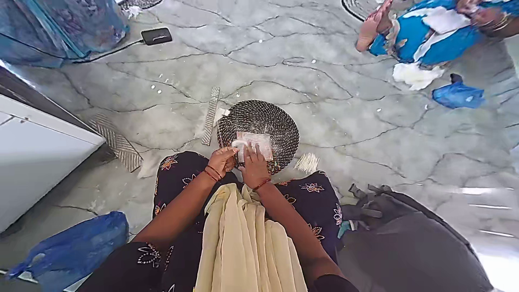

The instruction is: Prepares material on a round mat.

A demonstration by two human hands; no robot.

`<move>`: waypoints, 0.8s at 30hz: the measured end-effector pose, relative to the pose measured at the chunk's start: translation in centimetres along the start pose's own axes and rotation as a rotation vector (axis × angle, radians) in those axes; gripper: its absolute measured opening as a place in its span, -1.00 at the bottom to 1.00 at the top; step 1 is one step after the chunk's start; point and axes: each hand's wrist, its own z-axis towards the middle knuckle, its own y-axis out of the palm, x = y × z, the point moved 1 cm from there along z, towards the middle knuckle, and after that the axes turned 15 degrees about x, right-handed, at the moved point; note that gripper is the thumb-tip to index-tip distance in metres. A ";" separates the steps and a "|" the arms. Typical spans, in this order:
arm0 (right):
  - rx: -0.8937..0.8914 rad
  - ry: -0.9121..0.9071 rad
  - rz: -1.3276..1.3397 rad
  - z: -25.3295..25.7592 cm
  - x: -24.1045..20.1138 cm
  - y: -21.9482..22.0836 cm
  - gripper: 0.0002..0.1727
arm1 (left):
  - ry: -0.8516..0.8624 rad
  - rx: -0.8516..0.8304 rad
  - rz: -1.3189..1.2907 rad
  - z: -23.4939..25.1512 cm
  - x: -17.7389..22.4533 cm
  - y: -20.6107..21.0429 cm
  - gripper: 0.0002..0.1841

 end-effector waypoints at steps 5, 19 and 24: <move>-0.060 -0.053 -0.032 -0.2 -1.2 1.0 -0.24 | 0.058 0.103 0.080 0.9 -0.3 0.0 -0.88; 0.038 -0.032 0.180 -0.1 -0.3 1.5 -0.45 | 0.018 0.207 0.118 2.2 -0.1 -0.1 -0.92; 0.250 0.294 0.551 0.5 0.9 0.7 -0.59 | -0.009 0.124 0.288 2.2 -0.2 0.1 -0.89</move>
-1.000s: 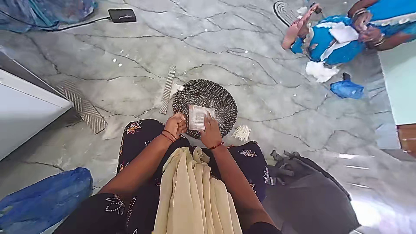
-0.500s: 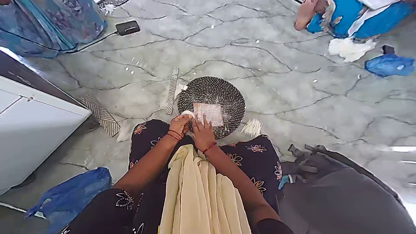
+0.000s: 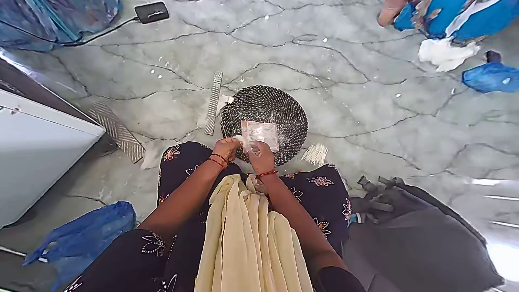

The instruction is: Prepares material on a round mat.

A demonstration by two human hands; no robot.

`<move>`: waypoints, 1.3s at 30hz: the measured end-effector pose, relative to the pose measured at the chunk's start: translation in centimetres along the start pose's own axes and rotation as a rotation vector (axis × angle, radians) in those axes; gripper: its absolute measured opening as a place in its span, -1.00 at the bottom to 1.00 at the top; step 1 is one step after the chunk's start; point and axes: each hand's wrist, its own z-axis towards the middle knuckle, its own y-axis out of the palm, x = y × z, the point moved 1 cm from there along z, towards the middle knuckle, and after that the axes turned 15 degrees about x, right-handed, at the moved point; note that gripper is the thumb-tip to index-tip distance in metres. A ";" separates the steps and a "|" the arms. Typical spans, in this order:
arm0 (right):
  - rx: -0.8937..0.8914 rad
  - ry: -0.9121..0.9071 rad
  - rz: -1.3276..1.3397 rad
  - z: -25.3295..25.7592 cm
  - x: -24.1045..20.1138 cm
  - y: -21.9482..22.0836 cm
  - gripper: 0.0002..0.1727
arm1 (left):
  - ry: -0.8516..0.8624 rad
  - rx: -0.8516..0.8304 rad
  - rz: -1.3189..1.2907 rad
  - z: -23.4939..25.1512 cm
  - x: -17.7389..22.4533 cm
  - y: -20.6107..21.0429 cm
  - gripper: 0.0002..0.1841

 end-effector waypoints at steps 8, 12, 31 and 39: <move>-0.023 0.290 0.243 1.4 1.9 0.4 -0.79 | 0.042 -0.138 0.251 0.0 -0.1 0.3 -0.91; -0.037 0.551 0.485 1.7 2.0 0.5 -0.84 | 0.030 -0.147 0.238 0.0 -0.2 0.3 -0.92; -0.064 0.432 0.382 1.4 1.9 0.9 -0.63 | 0.024 -0.131 0.166 0.0 -0.3 0.4 -0.83; 0.018 0.601 0.525 1.6 2.0 0.9 -0.81 | 0.053 -0.146 0.217 -0.1 -0.4 0.5 -0.86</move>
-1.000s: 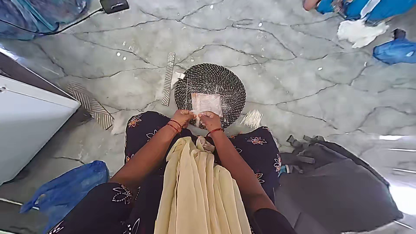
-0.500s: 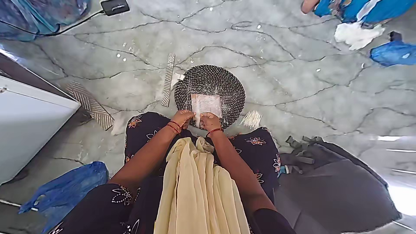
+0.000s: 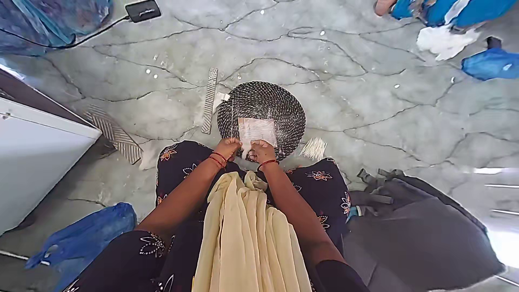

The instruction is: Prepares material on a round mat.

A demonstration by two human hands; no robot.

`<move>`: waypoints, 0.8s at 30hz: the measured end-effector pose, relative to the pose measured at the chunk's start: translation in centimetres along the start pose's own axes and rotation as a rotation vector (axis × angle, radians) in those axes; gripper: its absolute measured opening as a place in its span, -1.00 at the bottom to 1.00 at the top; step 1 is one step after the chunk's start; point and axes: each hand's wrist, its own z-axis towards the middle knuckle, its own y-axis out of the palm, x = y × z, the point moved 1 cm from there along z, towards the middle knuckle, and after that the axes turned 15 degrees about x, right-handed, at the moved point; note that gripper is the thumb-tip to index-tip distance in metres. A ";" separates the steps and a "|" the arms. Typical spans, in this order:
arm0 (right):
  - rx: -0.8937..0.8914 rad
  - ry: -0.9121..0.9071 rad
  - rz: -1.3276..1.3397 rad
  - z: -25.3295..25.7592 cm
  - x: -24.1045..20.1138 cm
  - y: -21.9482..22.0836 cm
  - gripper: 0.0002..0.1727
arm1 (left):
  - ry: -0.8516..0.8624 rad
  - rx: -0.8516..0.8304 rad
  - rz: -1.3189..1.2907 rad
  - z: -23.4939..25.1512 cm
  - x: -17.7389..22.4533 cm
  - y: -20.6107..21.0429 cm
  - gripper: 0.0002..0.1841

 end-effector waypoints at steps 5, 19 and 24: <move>-0.005 -0.086 -0.039 0.2 0.2 0.0 -0.82 | -0.009 -0.050 -0.027 -0.4 0.2 0.1 -0.74; -0.019 -0.051 -0.076 0.0 -0.2 -0.4 -0.37 | -0.046 0.024 -0.004 0.1 0.0 0.1 -0.81; -0.029 -0.101 -0.087 0.0 -0.1 -0.4 -0.36 | -0.046 -0.037 -0.005 0.0 0.2 0.1 -0.76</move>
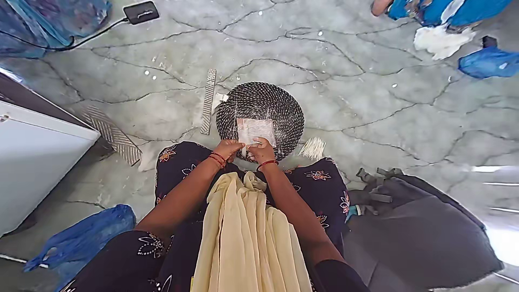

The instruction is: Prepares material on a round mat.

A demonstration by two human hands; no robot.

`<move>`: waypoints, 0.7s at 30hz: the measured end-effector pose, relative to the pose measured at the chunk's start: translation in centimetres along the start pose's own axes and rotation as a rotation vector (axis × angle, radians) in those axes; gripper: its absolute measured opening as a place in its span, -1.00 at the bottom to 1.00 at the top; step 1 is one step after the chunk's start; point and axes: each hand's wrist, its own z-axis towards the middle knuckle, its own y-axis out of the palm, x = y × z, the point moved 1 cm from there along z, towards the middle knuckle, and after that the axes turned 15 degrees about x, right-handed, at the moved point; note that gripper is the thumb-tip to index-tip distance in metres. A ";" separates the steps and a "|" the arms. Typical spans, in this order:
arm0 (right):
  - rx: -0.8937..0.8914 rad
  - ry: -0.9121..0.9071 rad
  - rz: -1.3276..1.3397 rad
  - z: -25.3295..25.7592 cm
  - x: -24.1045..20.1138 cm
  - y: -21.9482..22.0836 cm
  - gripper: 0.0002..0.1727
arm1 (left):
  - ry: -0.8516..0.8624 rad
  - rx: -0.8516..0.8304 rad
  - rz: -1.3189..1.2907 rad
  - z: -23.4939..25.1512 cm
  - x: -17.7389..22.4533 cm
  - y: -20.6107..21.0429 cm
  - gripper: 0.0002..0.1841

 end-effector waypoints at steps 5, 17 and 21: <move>0.018 -0.010 -0.037 0.4 0.2 -0.2 -0.41 | 0.040 0.010 0.090 0.3 -0.2 -0.1 -0.82; 0.023 -0.015 0.044 1.1 0.8 0.1 -0.35 | 0.020 0.020 0.051 0.1 -0.1 0.0 -0.89; 0.012 -0.017 0.013 0.8 0.5 0.1 -0.33 | -0.023 0.036 -0.030 -0.2 0.1 0.1 -0.80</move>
